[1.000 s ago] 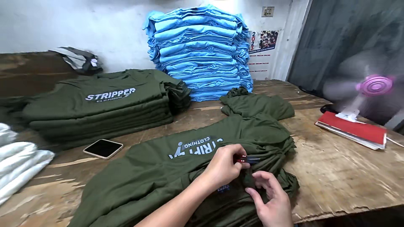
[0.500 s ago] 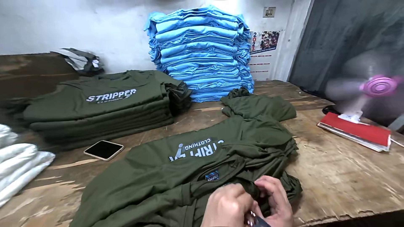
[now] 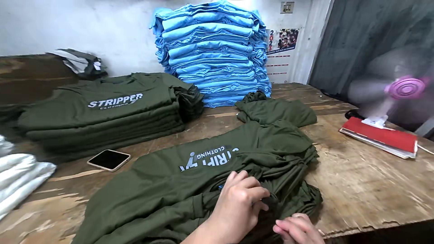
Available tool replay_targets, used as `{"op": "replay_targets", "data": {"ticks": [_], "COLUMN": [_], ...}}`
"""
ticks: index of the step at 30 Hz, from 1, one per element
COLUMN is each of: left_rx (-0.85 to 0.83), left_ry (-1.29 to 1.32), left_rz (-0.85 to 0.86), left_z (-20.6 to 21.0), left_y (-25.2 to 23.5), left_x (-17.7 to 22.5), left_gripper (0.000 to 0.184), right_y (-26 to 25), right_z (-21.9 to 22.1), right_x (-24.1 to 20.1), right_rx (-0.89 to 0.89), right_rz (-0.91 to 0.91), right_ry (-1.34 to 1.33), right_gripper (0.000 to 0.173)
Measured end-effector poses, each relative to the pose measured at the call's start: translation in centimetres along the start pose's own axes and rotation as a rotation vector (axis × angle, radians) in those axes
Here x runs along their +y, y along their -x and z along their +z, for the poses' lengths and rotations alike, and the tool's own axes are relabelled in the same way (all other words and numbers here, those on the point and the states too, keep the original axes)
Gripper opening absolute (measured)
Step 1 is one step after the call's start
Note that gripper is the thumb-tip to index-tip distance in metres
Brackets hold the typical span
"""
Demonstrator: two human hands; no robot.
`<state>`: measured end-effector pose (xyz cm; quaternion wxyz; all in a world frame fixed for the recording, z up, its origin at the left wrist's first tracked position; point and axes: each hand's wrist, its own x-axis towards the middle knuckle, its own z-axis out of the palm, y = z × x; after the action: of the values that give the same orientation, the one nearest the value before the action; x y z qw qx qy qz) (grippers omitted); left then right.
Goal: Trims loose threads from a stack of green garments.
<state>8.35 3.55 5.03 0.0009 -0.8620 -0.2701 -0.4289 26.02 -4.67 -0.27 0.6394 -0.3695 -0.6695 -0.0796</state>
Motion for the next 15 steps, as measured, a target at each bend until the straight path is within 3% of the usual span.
{"op": "replay_targets", "data": {"ticks": [3,6,7,8,9,10,13,15], "left_rx": [0.01,-0.016,-0.043,-0.077,-0.1,-0.103,-0.127,-0.358], "left_ry": [-0.03,-0.03,-0.013,0.01,0.03,0.037,0.06,0.17], "left_rz": [-0.01,-0.14,-0.2,-0.254,-0.289,-0.3,-0.337,-0.441], "left_z": [-0.1,-0.8,-1.0,-1.1,-1.2,-1.3,-1.8,-2.8], "left_y": [-0.1,-0.2,-0.3,-0.3,-0.3,-0.4,-0.4,-1.4], "left_x": [0.2,0.0,-0.2,-0.3,-0.4,-0.6,-0.6,0.1], "left_gripper": [0.008,0.018,0.023,0.025,0.026,0.026,0.025,0.037], "right_y": [0.0,-0.6,-0.8,-0.6,-0.4,-0.4,-0.3,-0.1], "right_z": [-0.1,0.2,0.6,0.9,0.9,0.8,0.0,-0.6], "right_x": [0.2,0.7,1.2,1.5,1.7,1.7,1.5,1.9], "right_rx": [0.001,-0.065,-0.067,-0.032,0.008,0.04,0.073,0.002], "right_rz": [0.044,0.241,0.294,0.326,0.319,0.29,0.221,0.124], "right_ry": [0.097,0.222,0.196,0.121,0.045,-0.01,-0.099,-0.096], "right_gripper": [0.016,0.035,0.034,0.021,0.009,0.008,0.017,0.022]}}
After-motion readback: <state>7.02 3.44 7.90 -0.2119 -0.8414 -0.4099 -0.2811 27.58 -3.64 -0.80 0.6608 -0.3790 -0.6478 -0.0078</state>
